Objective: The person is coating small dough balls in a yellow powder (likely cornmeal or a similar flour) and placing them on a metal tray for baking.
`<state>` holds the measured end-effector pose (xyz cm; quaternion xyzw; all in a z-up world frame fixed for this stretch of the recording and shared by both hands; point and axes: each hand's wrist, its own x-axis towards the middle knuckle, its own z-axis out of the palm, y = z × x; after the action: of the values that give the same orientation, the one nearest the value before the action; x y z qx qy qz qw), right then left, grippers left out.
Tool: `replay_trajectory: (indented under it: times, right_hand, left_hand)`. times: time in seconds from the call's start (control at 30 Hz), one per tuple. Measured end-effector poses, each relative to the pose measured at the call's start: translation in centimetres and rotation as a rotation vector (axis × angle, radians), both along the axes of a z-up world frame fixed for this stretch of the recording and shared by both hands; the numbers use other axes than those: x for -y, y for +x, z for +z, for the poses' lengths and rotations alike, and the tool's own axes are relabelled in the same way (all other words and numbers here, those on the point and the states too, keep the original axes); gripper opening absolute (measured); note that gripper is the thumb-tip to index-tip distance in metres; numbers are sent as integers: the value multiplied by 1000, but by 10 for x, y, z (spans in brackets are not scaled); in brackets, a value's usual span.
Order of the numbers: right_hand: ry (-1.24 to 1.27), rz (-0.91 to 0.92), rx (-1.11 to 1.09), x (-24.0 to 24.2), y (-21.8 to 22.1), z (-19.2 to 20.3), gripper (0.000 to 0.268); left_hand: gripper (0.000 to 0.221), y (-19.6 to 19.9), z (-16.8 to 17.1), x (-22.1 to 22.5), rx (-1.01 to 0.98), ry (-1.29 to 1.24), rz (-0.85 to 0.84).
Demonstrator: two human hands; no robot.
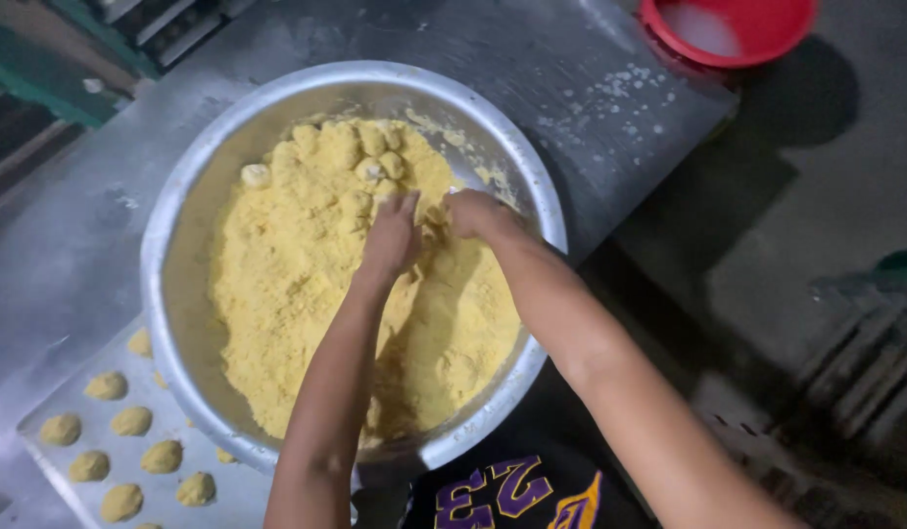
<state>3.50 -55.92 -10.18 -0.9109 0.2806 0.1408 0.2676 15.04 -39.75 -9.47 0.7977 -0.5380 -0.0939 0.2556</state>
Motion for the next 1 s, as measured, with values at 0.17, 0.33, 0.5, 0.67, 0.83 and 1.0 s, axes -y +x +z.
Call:
replay_trajectory:
  times: [0.17,0.33,0.5,0.67,0.83,1.0]
  right_hand:
    - [-48,113,-262,-10,-28,6,42]
    - [21,51,-49,-29,-80,88,48]
    - [138,179,269,-58,-130,118,55]
    - [-70,496,-26,-125,-139,46,43]
    - [-13,448,136,-143,-128,79,49]
    - [21,327,113,-144,-127,89,49]
  left_hand:
    - [42,-7,-86,78,118,434,-369]
    - [28,-16,-65,17,-182,218,-233]
    - [43,-25,77,-35,-825,-3,35]
    - [28,-34,131,-116,-580,87,-130]
    - [43,-59,60,-140,98,412,-307]
    - [54,-90,72,-138,450,596,-400]
